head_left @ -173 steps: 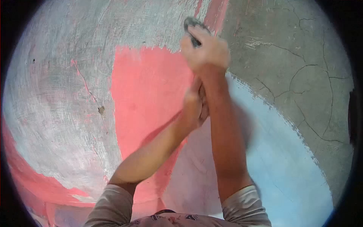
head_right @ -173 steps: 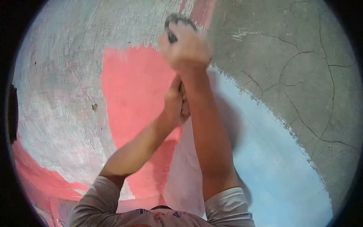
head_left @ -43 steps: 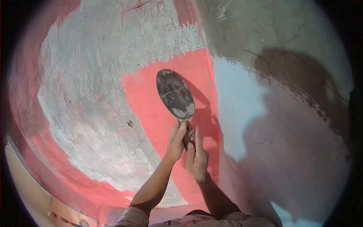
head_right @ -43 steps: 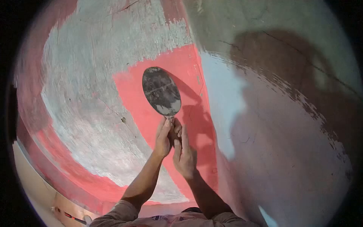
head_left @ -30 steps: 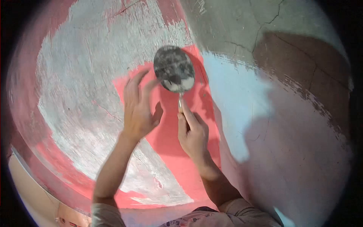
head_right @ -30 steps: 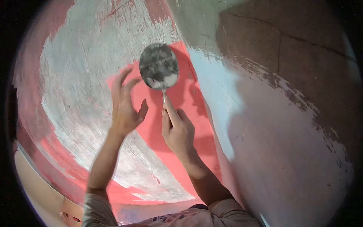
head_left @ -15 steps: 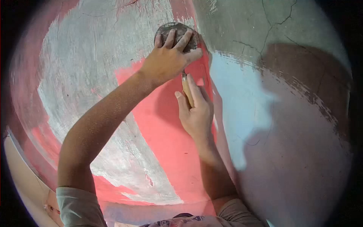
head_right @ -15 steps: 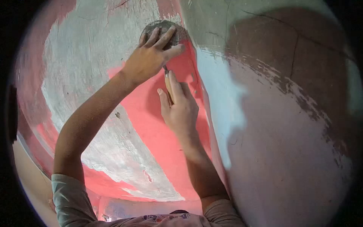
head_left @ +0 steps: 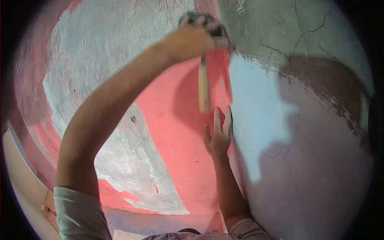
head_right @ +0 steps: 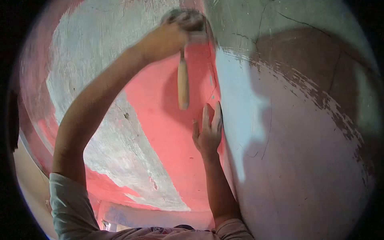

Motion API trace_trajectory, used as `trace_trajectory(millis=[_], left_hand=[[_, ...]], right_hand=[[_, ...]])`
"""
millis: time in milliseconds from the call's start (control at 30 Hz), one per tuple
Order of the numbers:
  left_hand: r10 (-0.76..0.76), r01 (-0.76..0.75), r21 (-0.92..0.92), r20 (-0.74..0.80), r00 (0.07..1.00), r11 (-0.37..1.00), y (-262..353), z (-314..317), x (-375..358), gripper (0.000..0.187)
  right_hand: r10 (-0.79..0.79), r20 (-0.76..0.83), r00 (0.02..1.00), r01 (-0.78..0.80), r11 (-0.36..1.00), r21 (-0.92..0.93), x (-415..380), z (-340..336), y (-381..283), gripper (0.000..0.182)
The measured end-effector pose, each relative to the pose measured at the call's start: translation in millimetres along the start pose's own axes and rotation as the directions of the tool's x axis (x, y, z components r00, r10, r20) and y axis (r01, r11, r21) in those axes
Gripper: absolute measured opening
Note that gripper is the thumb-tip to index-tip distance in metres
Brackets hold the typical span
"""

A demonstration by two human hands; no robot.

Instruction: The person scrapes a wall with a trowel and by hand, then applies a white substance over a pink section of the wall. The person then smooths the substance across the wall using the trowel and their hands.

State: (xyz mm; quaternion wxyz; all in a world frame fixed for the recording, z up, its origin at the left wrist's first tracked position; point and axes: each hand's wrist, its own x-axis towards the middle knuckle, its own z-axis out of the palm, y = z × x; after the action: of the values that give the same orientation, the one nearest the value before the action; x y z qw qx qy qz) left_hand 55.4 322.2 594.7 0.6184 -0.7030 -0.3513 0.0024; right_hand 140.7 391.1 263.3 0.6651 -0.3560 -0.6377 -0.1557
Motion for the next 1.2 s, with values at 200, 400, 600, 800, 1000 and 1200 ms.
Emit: trace_trajectory(millis=[200, 400, 600, 800, 1000, 1200], left_hand=[[0.035, -0.091, -0.171, -0.306, 0.952, 0.981, 10, 31, -9, 0.039], [-0.012, -0.008, -0.053, -0.360, 0.933, 0.999, 8, 45, -14, 0.039], [0.019, -0.018, 0.006, -0.244, 0.970, 1.000, -25, 41, -5, 0.039], [0.107, -0.107, 0.010, -0.191, 0.976, 0.994, -2, 26, -10, 0.041], [0.030, -0.059, -0.113, -0.240, 0.970, 0.992, -30, 20, 16, 0.041], [0.066, -0.060, 0.031, -0.266, 0.962, 0.998, -1, 39, -20, 0.038]], right_hand=[[-0.029, 0.056, 0.998, 0.028, 0.999, 0.015, -1, 1, 2, 0.067], [-0.007, 0.111, 0.994, 0.001, 0.998, 0.058, -6, 0, 3, 0.070], [-0.012, 0.116, 0.993, 0.006, 0.999, 0.048, -6, 2, 8, 0.068], [-0.005, 0.127, 0.992, -0.004, 0.998, 0.068, -5, 0, 8, 0.070], [-0.015, 0.158, 0.987, 0.008, 0.999, 0.042, -5, -2, 7, 0.073], [-0.044, 0.128, 0.991, 0.045, 0.999, -0.006, -6, 0, 6, 0.076]])
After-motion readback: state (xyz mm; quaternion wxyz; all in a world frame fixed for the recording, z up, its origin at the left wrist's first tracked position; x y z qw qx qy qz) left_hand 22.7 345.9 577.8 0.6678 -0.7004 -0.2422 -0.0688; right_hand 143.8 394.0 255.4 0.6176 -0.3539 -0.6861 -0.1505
